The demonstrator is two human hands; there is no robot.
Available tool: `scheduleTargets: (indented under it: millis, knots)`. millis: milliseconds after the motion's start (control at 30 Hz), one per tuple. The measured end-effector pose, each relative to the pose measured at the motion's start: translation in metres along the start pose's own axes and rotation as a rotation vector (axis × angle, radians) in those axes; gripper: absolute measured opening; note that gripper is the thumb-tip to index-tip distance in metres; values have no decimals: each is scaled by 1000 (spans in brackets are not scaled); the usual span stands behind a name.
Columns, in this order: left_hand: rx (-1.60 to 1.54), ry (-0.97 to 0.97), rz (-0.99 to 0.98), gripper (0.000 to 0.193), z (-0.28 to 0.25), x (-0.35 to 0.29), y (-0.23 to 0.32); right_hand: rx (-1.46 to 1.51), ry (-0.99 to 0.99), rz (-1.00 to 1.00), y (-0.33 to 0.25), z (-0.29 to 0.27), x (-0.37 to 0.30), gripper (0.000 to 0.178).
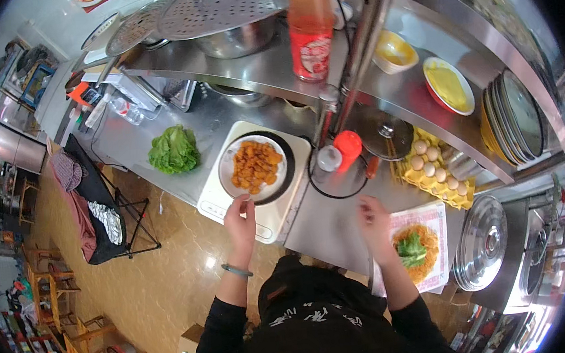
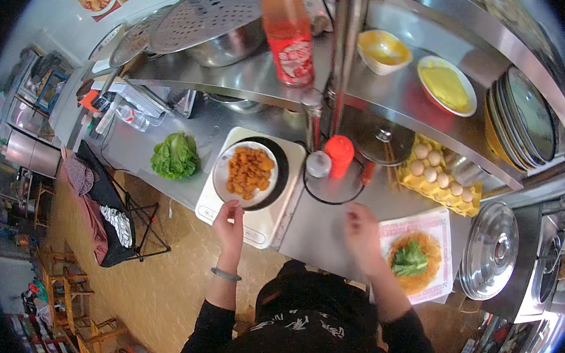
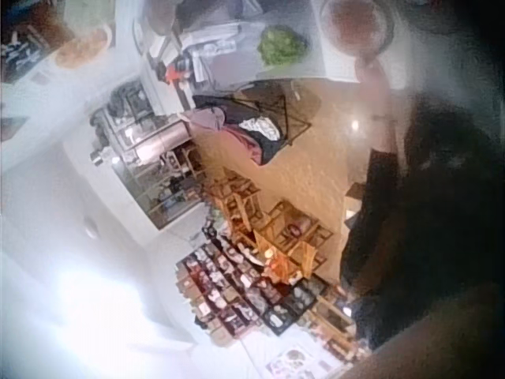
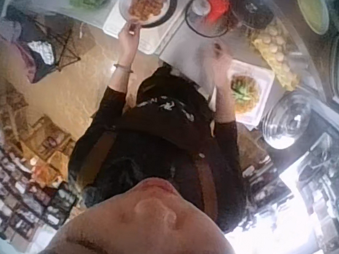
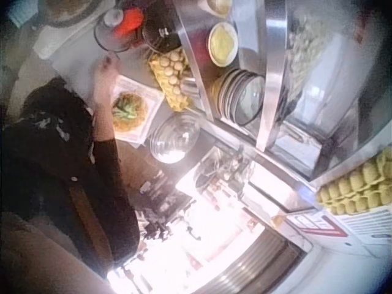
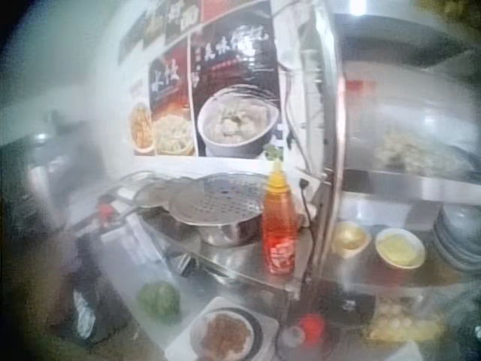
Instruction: The person assembles two wraps by spreading sauce on thin flatbreads, layering lettuce and fried items, then rolling and wrapping them in paper. The person handles flatbreads, lettuce, fried items, sauce bottles, and paper wrappers.
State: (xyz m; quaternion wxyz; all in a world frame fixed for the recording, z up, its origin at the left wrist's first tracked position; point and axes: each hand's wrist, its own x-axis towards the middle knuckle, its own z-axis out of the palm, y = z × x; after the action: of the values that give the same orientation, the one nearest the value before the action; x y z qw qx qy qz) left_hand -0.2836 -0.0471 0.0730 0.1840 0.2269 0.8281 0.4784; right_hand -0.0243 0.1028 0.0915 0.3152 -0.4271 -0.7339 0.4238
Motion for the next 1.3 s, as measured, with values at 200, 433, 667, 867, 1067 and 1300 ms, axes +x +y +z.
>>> scheduleTargets:
  millis: [200,433,667,867,1067,1300]
  knots:
    - [407,-60,259,70,-6,77,-12,-401,-344,-447,-68,165,97,36]
    - [716,-226,254,100,13,103,-14,-1108,-411,-370,-66,226,126,25]
    - [715,-339,324,94,8,107,-12,-875,-673,-169,-66,226,124,43]
    - [614,-394,409,94,-2,112,-9,-577,-661,-48,-59,221,121,64]
    - [569,-538,318,86,-5,113,-8,-392,-589,-62,-47,222,119,71]
    - [277,-430,388,66,-9,120,-19,-115,-566,81,-45,218,117,61]
